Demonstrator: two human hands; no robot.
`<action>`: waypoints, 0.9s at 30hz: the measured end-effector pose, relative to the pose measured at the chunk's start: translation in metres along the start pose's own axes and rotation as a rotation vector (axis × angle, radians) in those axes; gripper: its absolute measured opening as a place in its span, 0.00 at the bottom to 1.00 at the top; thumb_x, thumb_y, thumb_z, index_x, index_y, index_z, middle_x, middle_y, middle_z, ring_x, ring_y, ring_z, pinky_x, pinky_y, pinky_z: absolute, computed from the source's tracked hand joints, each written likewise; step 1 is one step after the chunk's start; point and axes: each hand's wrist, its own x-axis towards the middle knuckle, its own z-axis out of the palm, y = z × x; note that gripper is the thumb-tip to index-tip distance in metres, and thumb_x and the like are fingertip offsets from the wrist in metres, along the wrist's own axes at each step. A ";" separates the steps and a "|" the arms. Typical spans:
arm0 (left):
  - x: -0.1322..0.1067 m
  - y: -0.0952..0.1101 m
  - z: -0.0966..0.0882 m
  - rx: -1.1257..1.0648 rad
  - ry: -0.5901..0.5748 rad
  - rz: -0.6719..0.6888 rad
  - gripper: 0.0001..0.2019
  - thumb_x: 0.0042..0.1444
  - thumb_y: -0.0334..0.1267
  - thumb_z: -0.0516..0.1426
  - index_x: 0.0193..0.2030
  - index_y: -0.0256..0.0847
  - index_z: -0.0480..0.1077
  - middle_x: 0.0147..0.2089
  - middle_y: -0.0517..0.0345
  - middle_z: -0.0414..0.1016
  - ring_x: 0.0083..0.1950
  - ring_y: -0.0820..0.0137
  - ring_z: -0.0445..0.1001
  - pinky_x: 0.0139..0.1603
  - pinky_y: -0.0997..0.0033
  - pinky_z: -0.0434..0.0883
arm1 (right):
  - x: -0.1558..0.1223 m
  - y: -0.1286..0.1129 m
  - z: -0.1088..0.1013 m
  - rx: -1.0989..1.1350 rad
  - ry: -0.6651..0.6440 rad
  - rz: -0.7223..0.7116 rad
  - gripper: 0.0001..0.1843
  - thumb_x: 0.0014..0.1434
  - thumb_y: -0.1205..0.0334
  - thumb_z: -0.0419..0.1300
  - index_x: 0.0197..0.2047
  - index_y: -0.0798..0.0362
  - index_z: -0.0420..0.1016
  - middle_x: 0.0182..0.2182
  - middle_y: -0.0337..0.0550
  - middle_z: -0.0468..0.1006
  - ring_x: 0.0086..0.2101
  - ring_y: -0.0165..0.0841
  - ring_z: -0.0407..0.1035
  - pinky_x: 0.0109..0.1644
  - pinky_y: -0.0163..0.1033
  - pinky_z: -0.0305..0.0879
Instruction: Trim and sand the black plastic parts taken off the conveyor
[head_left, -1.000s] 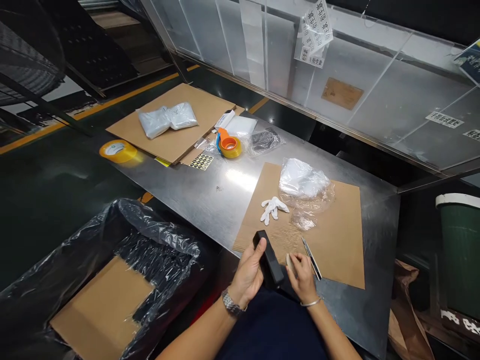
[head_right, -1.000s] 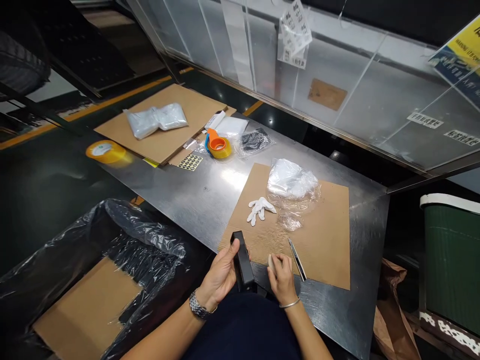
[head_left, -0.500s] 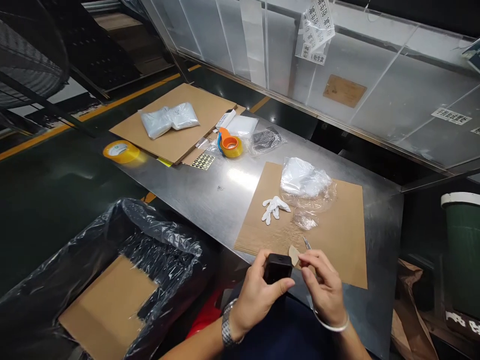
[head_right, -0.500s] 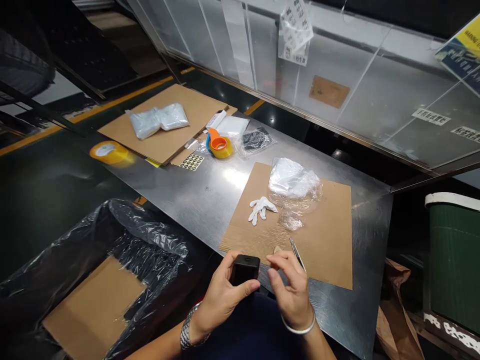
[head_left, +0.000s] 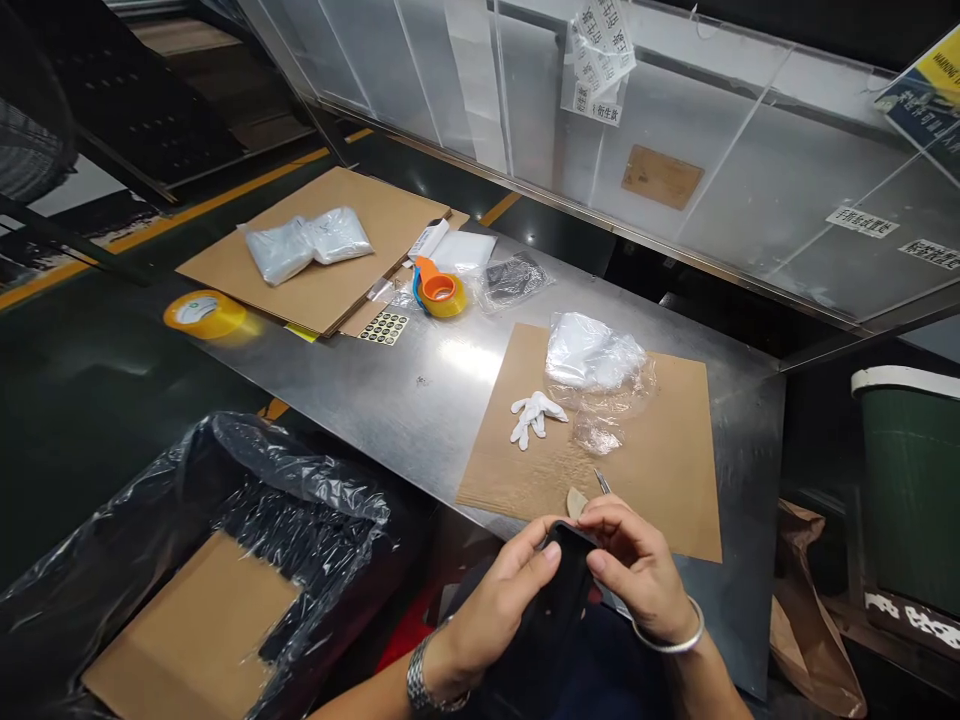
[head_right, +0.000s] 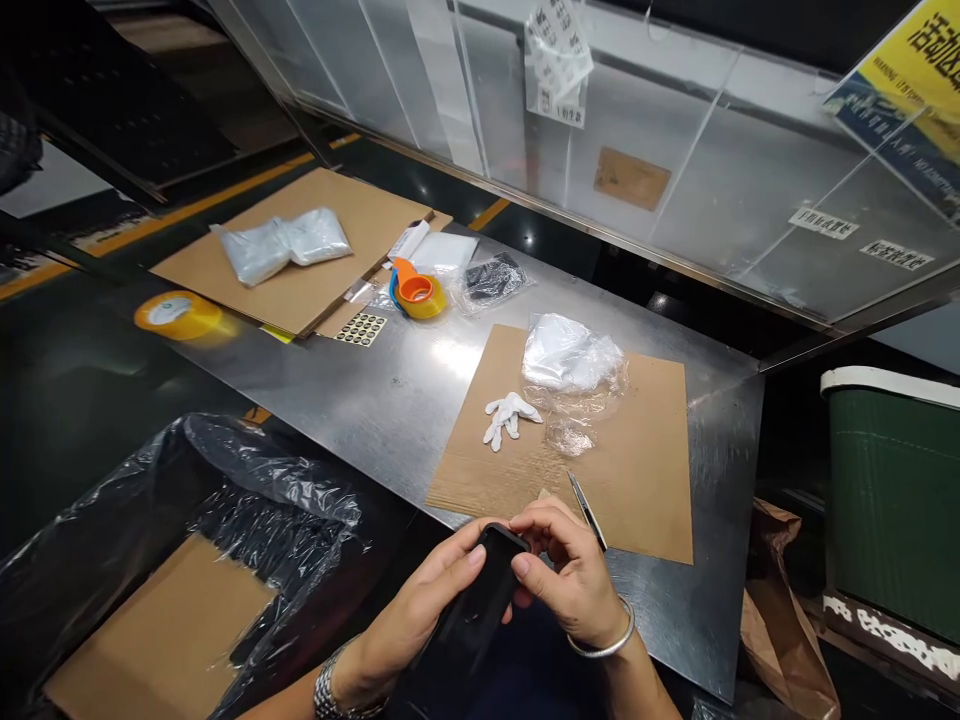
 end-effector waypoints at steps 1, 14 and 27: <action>-0.001 0.000 0.001 0.009 -0.001 0.000 0.13 0.58 0.41 0.49 0.47 0.38 0.63 0.30 0.54 0.74 0.30 0.71 0.72 0.30 0.75 0.64 | 0.000 0.000 0.000 0.011 -0.009 0.003 0.13 0.54 0.58 0.58 0.43 0.50 0.70 0.35 0.44 0.67 0.36 0.33 0.64 0.39 0.40 0.64; 0.012 -0.010 -0.004 -0.185 0.141 -0.111 0.21 0.58 0.49 0.46 0.49 0.35 0.65 0.28 0.52 0.75 0.26 0.71 0.73 0.26 0.76 0.67 | 0.006 0.013 0.003 0.217 0.100 0.133 0.04 0.53 0.62 0.60 0.32 0.51 0.67 0.33 0.40 0.70 0.36 0.30 0.66 0.40 0.36 0.63; 0.026 -0.009 -0.011 -0.391 0.204 -0.107 0.21 0.57 0.50 0.47 0.50 0.39 0.64 0.30 0.53 0.75 0.23 0.70 0.73 0.22 0.74 0.69 | 0.015 0.022 0.013 0.077 0.342 0.253 0.10 0.53 0.56 0.59 0.31 0.53 0.66 0.34 0.40 0.69 0.26 0.25 0.64 0.32 0.34 0.65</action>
